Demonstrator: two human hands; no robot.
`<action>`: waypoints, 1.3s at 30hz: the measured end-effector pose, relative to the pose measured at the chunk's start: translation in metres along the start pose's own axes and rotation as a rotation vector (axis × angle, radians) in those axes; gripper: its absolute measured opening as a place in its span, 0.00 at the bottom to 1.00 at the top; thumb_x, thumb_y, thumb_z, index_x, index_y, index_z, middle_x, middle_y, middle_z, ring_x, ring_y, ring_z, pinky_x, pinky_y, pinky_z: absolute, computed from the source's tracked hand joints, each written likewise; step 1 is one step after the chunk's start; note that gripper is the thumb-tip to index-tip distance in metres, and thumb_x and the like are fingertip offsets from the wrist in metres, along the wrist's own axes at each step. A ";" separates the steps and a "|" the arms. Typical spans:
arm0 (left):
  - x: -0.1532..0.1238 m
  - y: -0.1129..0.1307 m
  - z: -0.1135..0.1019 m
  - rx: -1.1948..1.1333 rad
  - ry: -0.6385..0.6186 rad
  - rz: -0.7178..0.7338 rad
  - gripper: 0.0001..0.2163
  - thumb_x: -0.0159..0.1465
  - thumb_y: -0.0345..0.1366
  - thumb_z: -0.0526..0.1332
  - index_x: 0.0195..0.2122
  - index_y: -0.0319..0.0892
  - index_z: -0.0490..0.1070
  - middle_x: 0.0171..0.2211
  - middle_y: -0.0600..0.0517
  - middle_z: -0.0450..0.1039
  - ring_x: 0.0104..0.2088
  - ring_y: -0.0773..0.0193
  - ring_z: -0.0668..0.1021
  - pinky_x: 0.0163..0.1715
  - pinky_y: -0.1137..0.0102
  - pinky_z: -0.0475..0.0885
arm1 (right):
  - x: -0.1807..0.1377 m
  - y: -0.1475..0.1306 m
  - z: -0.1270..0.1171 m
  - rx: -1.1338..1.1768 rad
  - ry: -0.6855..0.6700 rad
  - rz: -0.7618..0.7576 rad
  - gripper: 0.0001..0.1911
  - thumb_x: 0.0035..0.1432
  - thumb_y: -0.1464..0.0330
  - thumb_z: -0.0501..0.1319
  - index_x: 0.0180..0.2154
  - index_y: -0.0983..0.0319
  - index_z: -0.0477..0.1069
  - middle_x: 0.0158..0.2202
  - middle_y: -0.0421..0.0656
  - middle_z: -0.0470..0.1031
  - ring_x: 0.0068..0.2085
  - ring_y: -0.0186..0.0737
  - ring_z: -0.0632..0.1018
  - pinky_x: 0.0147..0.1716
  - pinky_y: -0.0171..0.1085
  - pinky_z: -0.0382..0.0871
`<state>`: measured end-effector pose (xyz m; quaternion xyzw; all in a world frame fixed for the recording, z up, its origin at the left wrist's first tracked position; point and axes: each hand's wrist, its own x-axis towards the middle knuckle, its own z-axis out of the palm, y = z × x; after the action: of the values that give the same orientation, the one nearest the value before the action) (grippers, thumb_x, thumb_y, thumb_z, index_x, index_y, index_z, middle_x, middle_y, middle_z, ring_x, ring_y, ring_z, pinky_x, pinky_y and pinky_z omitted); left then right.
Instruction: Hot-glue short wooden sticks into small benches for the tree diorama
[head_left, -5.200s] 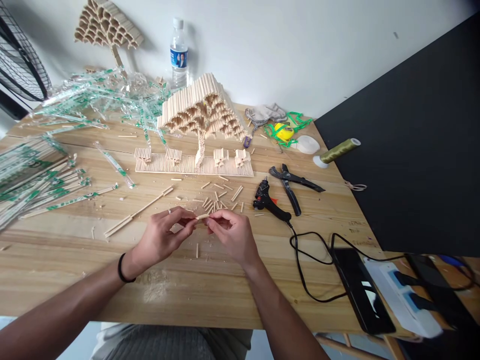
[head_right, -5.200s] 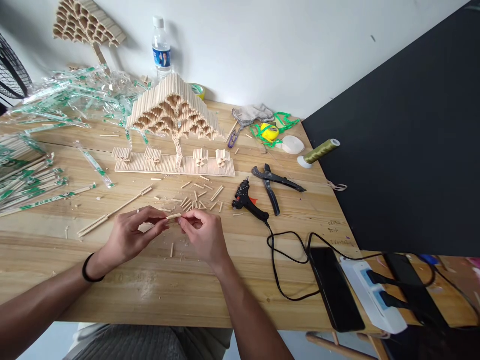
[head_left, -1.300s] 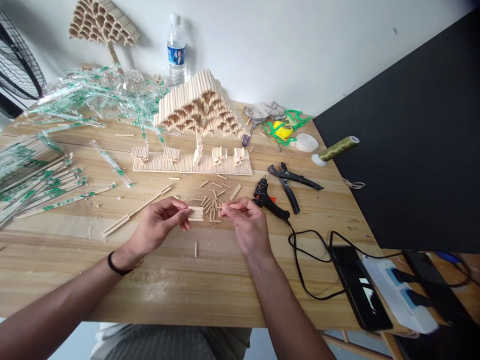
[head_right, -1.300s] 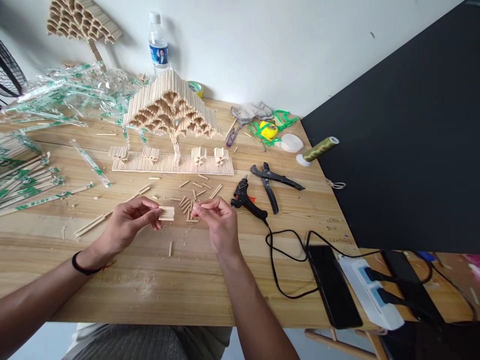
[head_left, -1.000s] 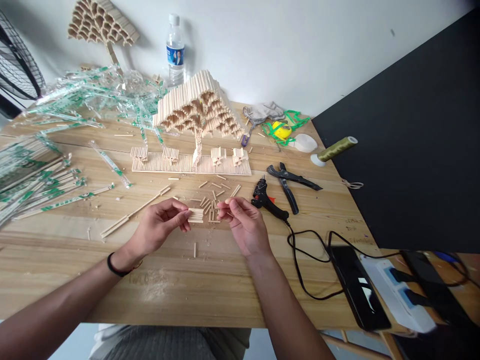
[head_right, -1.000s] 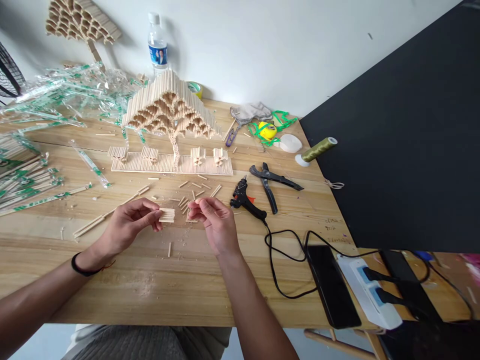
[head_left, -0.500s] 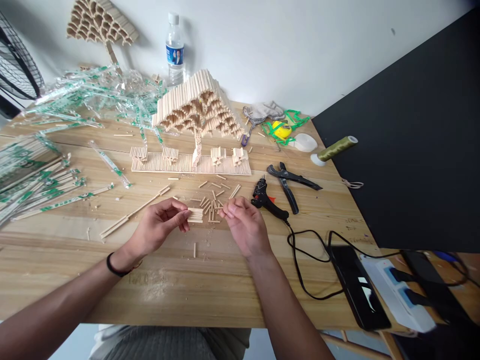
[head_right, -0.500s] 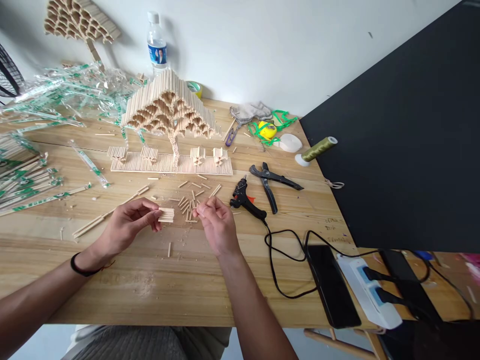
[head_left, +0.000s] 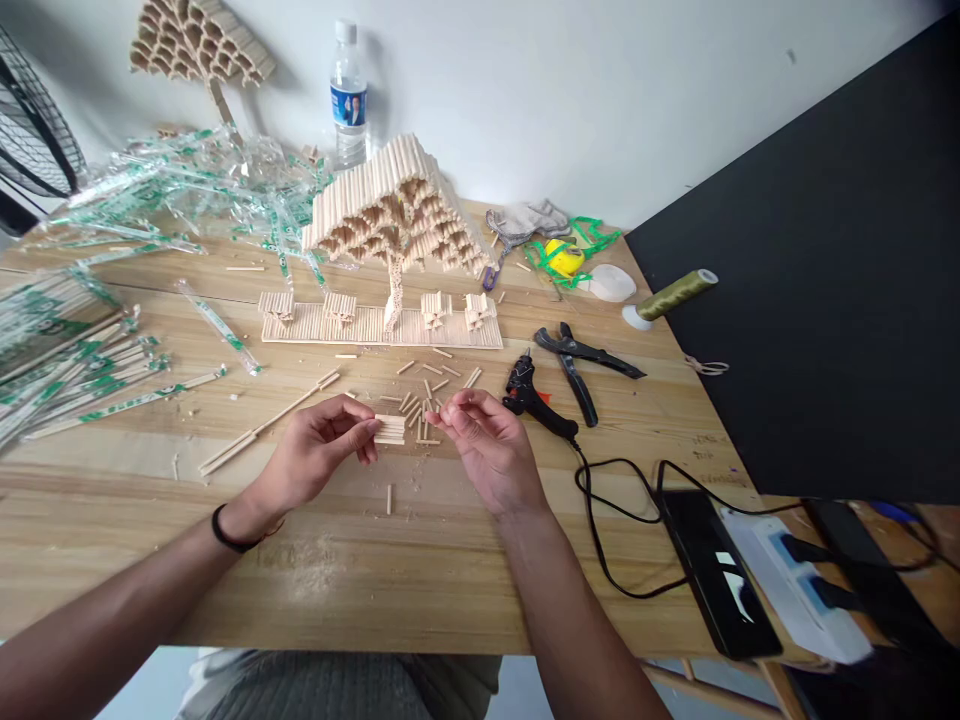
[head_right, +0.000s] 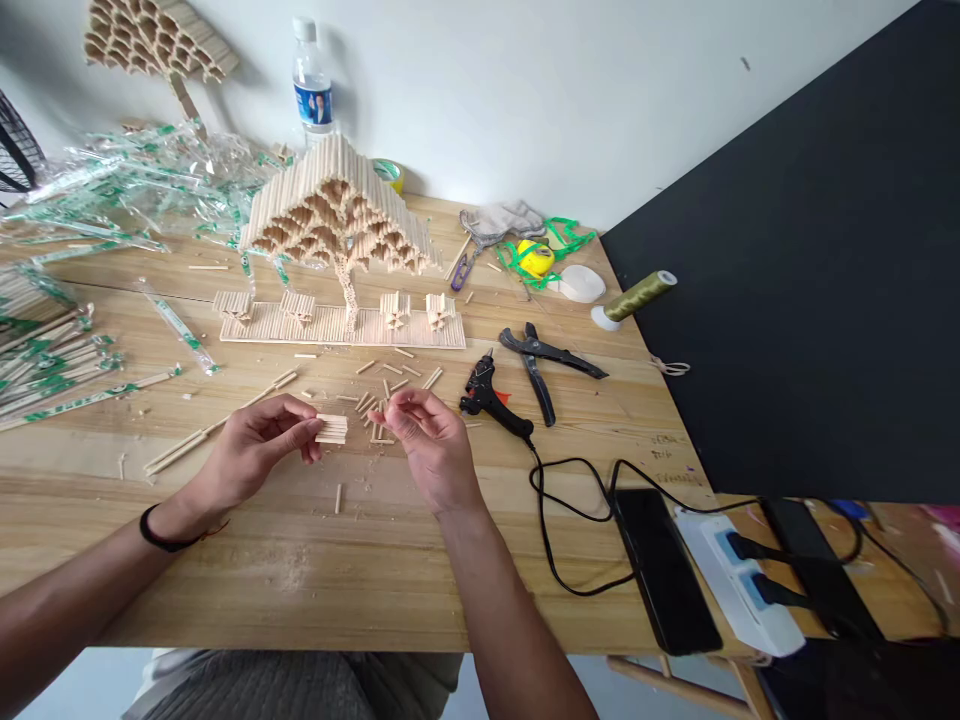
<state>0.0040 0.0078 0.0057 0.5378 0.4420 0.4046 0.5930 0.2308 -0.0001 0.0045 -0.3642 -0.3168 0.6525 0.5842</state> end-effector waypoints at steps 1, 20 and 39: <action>0.000 0.000 0.000 -0.002 0.000 -0.001 0.14 0.66 0.46 0.72 0.36 0.38 0.78 0.24 0.51 0.81 0.24 0.67 0.79 0.28 0.74 0.75 | 0.000 -0.001 0.000 0.000 -0.018 0.005 0.13 0.51 0.63 0.80 0.36 0.57 0.81 0.34 0.37 0.74 0.38 0.37 0.76 0.55 0.48 0.77; -0.001 -0.001 0.000 0.000 -0.006 0.017 0.14 0.66 0.46 0.71 0.37 0.38 0.78 0.24 0.51 0.81 0.25 0.67 0.79 0.28 0.74 0.75 | 0.001 0.000 -0.001 0.064 0.019 0.025 0.13 0.53 0.59 0.78 0.34 0.58 0.81 0.24 0.33 0.70 0.23 0.29 0.67 0.33 0.38 0.78; -0.002 0.000 0.001 0.045 -0.025 0.042 0.13 0.68 0.46 0.70 0.37 0.39 0.77 0.24 0.52 0.80 0.24 0.67 0.78 0.28 0.74 0.75 | 0.003 0.005 -0.010 -0.123 -0.095 -0.244 0.22 0.63 0.73 0.66 0.56 0.50 0.79 0.64 0.40 0.77 0.66 0.49 0.76 0.70 0.54 0.66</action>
<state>0.0046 0.0061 0.0064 0.5651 0.4321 0.4003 0.5776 0.2361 0.0025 -0.0054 -0.3271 -0.4255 0.5723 0.6201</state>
